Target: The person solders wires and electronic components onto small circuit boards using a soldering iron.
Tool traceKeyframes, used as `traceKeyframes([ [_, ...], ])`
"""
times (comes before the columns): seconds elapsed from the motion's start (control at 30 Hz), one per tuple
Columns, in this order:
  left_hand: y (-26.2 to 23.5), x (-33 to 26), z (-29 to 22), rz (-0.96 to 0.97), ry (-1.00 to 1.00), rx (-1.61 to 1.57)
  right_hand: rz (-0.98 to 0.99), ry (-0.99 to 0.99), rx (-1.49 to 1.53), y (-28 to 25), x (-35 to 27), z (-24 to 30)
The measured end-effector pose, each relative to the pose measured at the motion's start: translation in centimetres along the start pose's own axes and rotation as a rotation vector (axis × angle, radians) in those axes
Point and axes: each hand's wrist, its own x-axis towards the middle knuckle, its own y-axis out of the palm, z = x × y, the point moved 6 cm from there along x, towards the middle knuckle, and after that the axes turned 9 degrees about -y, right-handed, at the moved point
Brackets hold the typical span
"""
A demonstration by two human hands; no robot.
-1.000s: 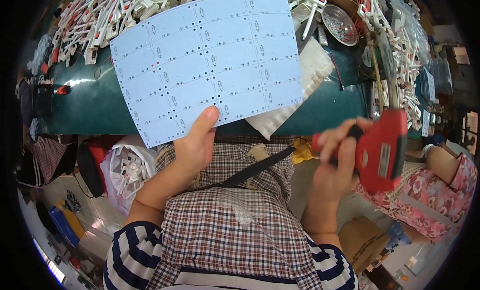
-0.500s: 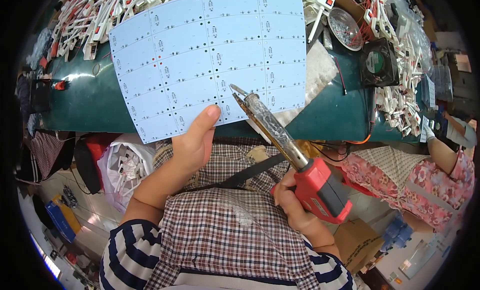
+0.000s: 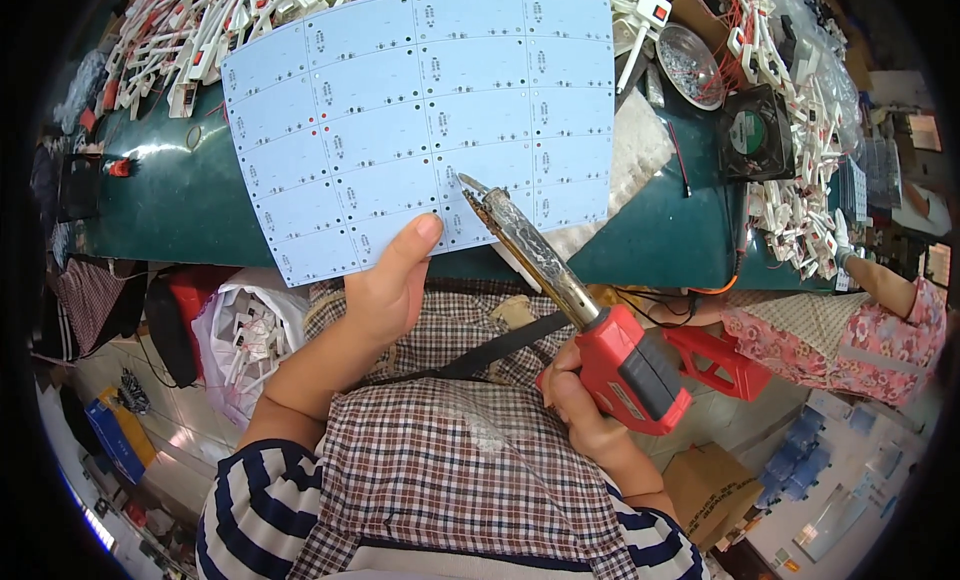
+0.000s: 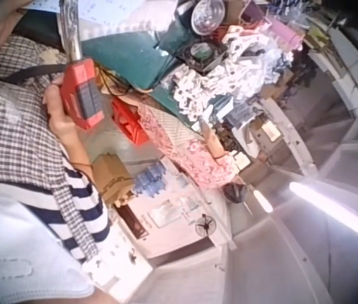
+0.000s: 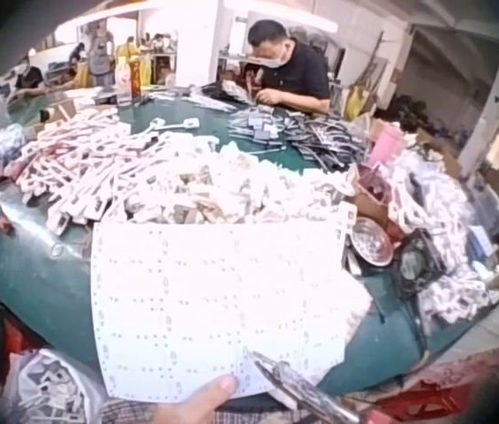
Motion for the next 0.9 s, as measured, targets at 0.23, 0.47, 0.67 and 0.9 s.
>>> traceKeyframes([
  [0.23, -0.01, 0.07, 0.02, 0.012, 0.008, 0.005, 0.009, -0.005, -0.019, -0.03, 0.05, -0.1],
  [0.47, -0.19, 0.1, 0.03, 0.015, 0.006, -0.011, 0.026, -0.008, -0.035, -0.12, 0.01, -0.23],
  [0.67, -0.43, 0.12, 0.01, 0.021, 0.013, -0.002, 0.017, 0.009, -0.022, -0.12, -0.08, -0.21],
  [0.9, -0.39, 0.31, -0.18, 0.025, -0.01, -0.027, -0.063, 0.078, 0.034, -0.19, -0.15, 0.36],
])
